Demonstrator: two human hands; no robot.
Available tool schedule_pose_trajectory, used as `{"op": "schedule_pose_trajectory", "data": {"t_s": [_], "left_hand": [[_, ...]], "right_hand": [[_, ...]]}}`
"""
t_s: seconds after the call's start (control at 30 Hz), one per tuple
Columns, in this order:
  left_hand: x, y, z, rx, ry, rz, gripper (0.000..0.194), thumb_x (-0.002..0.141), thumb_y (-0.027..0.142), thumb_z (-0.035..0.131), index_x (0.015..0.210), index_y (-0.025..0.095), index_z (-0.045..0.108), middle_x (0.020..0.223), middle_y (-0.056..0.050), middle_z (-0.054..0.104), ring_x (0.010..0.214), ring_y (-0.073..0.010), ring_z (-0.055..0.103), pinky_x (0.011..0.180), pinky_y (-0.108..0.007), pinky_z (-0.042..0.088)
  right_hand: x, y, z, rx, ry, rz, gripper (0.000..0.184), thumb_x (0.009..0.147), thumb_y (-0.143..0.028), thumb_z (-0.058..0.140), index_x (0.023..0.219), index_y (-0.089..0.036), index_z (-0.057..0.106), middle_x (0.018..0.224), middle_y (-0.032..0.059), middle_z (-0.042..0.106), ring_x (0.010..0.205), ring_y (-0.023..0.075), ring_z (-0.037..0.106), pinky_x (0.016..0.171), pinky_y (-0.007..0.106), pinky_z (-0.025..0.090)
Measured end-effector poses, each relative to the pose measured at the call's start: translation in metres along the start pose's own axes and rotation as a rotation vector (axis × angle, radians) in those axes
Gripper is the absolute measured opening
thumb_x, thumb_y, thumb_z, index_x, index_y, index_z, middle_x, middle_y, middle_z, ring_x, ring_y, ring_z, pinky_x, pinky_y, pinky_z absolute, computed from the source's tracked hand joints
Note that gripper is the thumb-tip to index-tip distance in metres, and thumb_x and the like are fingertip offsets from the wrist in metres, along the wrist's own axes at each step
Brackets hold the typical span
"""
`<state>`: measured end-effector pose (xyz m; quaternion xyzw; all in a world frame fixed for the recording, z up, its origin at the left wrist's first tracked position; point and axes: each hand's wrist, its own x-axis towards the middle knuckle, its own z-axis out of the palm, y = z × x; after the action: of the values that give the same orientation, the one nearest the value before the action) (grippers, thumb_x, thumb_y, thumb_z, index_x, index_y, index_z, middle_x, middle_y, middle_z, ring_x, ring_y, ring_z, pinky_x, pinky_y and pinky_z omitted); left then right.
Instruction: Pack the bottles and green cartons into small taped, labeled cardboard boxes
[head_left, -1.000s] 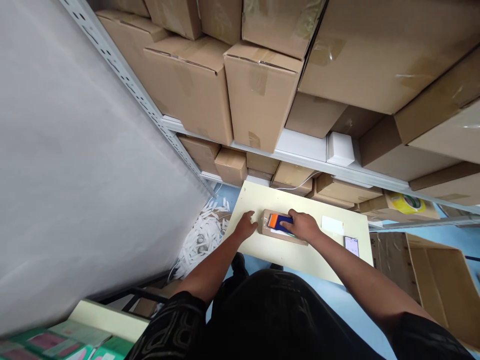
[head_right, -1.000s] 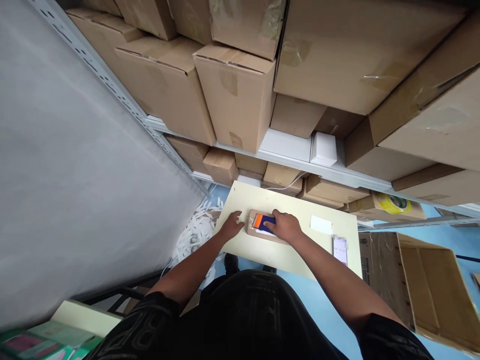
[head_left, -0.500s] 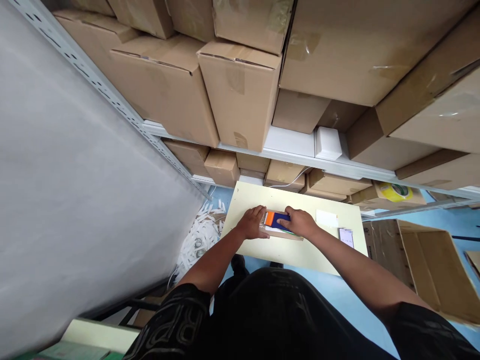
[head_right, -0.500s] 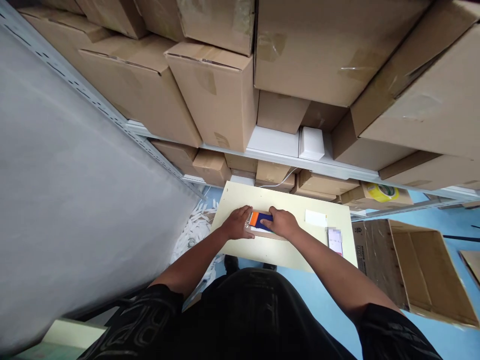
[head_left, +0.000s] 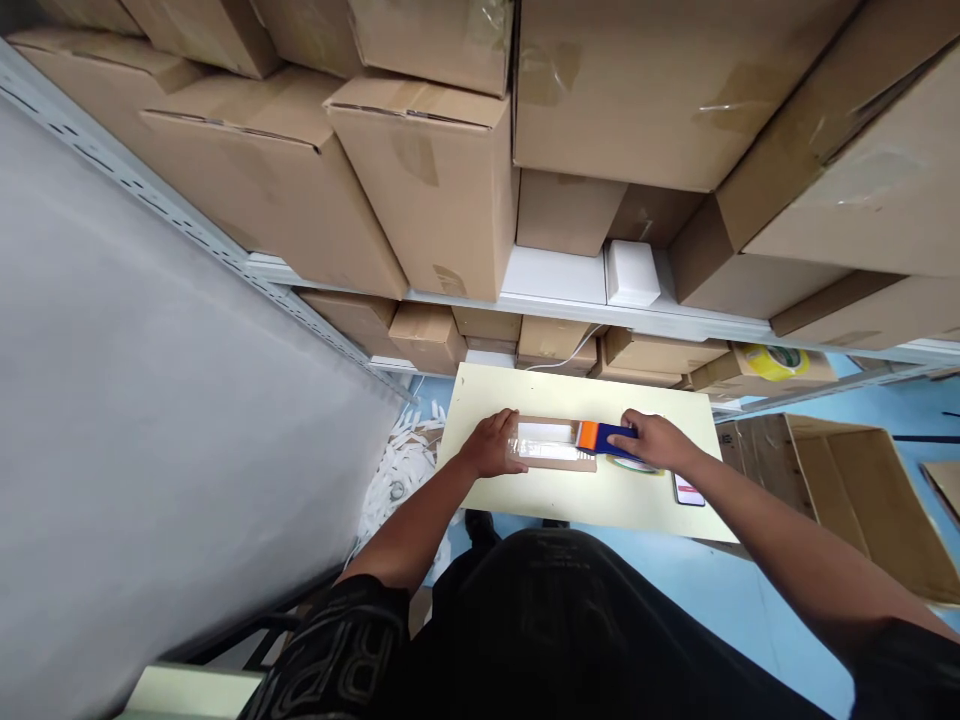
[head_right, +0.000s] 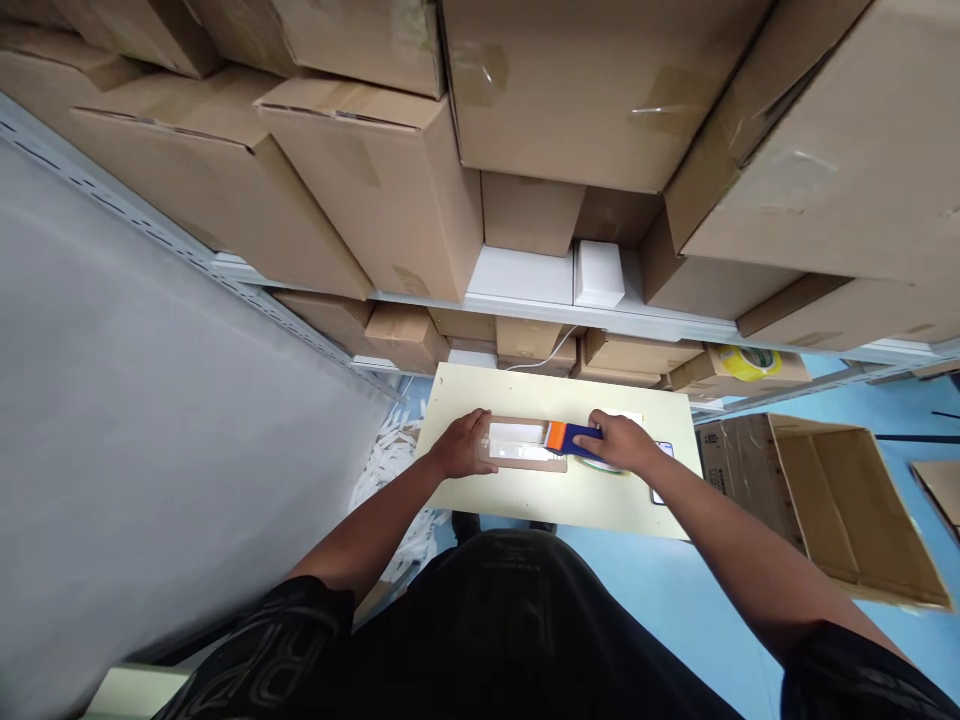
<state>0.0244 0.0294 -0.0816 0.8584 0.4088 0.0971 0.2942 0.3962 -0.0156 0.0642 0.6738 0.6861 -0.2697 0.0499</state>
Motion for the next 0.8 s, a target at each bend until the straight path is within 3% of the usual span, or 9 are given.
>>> {"op": "schedule_pose_trajectory", "data": {"t_s": [0.13, 0.27, 0.43, 0.6, 0.7, 0.8], "left_hand": [[0.001, 0.002, -0.004, 0.003, -0.002, 0.004, 0.131, 0.059, 0.063, 0.091, 0.164, 0.015, 0.029, 0.163, -0.024, 0.037, 0.149, -0.0450, 0.038, 0.125, -0.054, 0.030], [0.002, 0.006, -0.008, 0.026, -0.032, -0.007, 0.128, 0.061, 0.063, 0.091, 0.164, 0.016, 0.030, 0.164, -0.023, 0.036, 0.151, -0.0443, 0.037, 0.125, -0.054, 0.031], [0.004, 0.005, -0.008, 0.036, -0.036, -0.017, 0.127, 0.061, 0.063, 0.090, 0.164, 0.016, 0.031, 0.165, -0.024, 0.036, 0.150, -0.0455, 0.037, 0.125, -0.056, 0.032], [0.003, 0.003, -0.005, 0.042, -0.045, -0.028, 0.129, 0.062, 0.063, 0.090, 0.165, 0.016, 0.028, 0.167, -0.023, 0.033, 0.153, -0.0442, 0.034, 0.126, -0.054, 0.030], [0.003, 0.002, -0.005, 0.040, -0.053, -0.038, 0.131, 0.061, 0.062, 0.091, 0.165, 0.015, 0.027, 0.167, -0.023, 0.033, 0.153, -0.0436, 0.034, 0.127, -0.054, 0.029], [0.004, 0.002, -0.004, 0.035, -0.061, -0.042, 0.131, 0.061, 0.061, 0.091, 0.165, 0.014, 0.026, 0.167, -0.024, 0.033, 0.153, -0.0440, 0.033, 0.127, -0.054, 0.029]], "right_hand": [[-0.029, 0.061, -0.013, 0.039, -0.026, 0.081, 0.035, 0.090, -0.061, 0.061, 0.090, -0.026, 0.058, 0.074, 0.0016, 0.069, 0.068, 0.0216, 0.063, 0.062, 0.030, 0.036], [-0.040, 0.087, -0.017, -0.017, -0.056, 0.147, 0.036, 0.090, -0.061, 0.062, 0.092, -0.026, 0.061, 0.076, 0.0043, 0.071, 0.070, 0.0233, 0.065, 0.062, 0.031, 0.035], [-0.008, 0.069, 0.007, -0.178, -0.080, 0.138, 0.040, 0.089, -0.060, 0.066, 0.104, -0.022, 0.067, 0.091, 0.0123, 0.075, 0.086, 0.0292, 0.070, 0.071, 0.033, 0.039], [0.029, 0.041, 0.033, -0.211, -0.149, 0.140, 0.057, 0.089, -0.071, 0.060, 0.112, -0.020, 0.070, 0.103, 0.0178, 0.076, 0.093, 0.0323, 0.072, 0.073, 0.036, 0.045], [0.045, 0.031, 0.036, -0.176, -0.156, 0.199, 0.060, 0.082, -0.074, 0.065, 0.107, -0.019, 0.073, 0.102, 0.0176, 0.076, 0.091, 0.0311, 0.073, 0.071, 0.035, 0.047], [0.058, 0.033, 0.036, -0.070, -0.240, 0.304, 0.060, 0.074, -0.075, 0.072, 0.088, -0.016, 0.077, 0.085, 0.0149, 0.076, 0.075, 0.0268, 0.072, 0.065, 0.032, 0.048]]}}
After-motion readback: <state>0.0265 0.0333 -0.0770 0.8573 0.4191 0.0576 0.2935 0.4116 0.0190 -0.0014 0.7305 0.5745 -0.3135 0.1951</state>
